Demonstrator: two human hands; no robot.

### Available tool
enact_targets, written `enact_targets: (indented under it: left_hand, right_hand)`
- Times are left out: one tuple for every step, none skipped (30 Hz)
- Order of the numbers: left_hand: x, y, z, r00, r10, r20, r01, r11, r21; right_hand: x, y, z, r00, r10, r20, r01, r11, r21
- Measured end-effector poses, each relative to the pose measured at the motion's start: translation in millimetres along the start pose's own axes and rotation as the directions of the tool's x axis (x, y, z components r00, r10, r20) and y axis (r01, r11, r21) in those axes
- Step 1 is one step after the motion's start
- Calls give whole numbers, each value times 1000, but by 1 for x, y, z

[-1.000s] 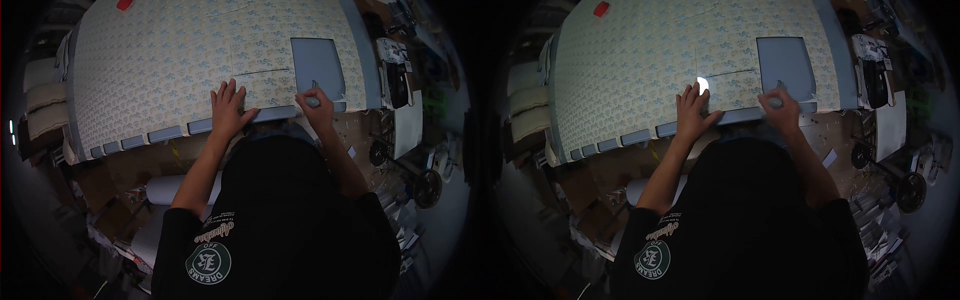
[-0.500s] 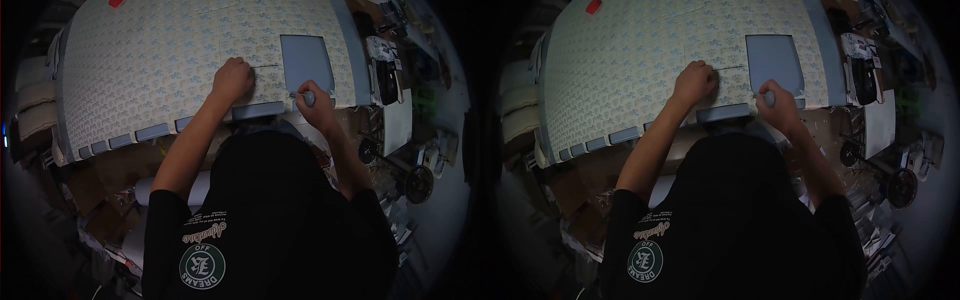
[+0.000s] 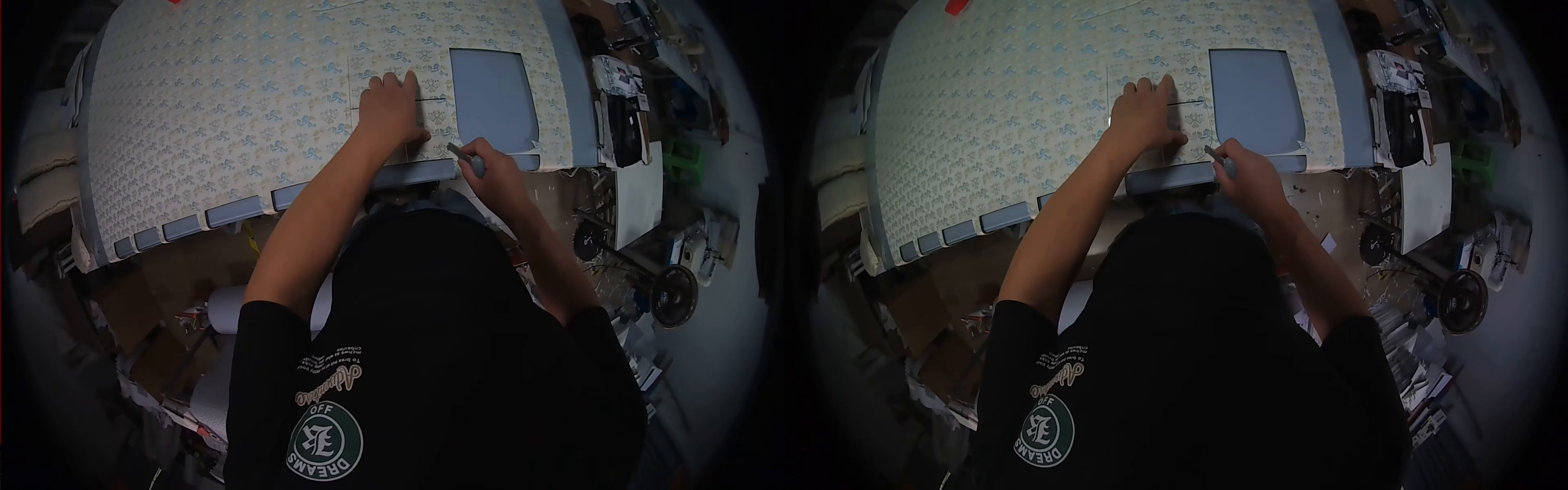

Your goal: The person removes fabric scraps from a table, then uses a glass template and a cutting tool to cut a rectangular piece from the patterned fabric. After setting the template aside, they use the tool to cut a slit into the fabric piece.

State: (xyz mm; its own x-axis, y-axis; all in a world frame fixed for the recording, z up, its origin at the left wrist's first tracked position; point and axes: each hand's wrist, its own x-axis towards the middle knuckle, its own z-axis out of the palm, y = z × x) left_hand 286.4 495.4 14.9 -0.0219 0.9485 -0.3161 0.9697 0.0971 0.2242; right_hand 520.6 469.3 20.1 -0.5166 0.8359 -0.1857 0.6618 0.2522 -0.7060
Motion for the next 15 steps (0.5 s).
enact_targets:
  left_hand:
    - [1, 1, 0, 1000, -19, 19, 19, 1000, -2]
    - [2, 2, 0, 999, -38, 38, 39, 999, -3]
    - [2, 3, 1, 999, -38, 38, 38, 999, -4]
    - [1, 3, 2, 999, -40, 25, 39, 999, 11]
    - [1, 4, 3, 999, -42, 13, 42, 999, 27]
    - [2, 5, 3, 999, -41, 13, 41, 999, 26]
    - [3, 5, 4, 999, -52, 16, 51, 998, 46]
    - [3, 6, 4, 998, -63, 17, 62, 996, 66]
    - [3, 7, 4, 998, -62, 16, 61, 996, 66]
    - [2, 9, 5, 996, -93, 4, 93, 994, 60]
    - [2, 10, 5, 992, -125, -8, 125, 991, 53]
    - [2, 10, 4, 992, -124, -7, 124, 991, 52]
    - [3, 9, 4, 991, -130, 20, 130, 992, -1]
    - [4, 9, 3, 990, -133, 48, 136, 989, -54]
    - [4, 9, 3, 990, -133, 49, 135, 989, -55]
  right_hand:
    - [0, 1, 1, 1000, -10, 1, 10, 1000, -14]
    - [0, 1, 0, 1000, -10, 1, 10, 1000, -15]
    - [1, 0, -1, 1000, -9, 16, 9, 1000, -29]
    - [1, 0, -1, 999, -7, 31, 8, 999, -42]
    - [1, 0, -1, 999, -6, 32, 7, 999, -43]
    - [1, 0, 0, 999, -27, 32, 28, 999, -45]
    - [1, 0, 0, 998, -47, 31, 48, 998, -47]
    - [1, -1, 0, 998, -46, 31, 47, 998, -47]
    - [1, -3, -1, 998, -38, 49, 41, 997, -64]
    - [1, -4, -2, 997, -31, 66, 36, 996, -81]
    - [2, -6, -3, 997, -30, 65, 35, 996, -82]
    - [3, -8, -4, 997, -13, 79, 20, 996, -85]
    - [3, -9, -4, 996, 5, 92, 4, 996, -88]
    - [3, -10, -4, 996, 6, 92, 2, 996, -89]
    - [3, -11, -4, 996, -4, 86, 11, 997, -82]
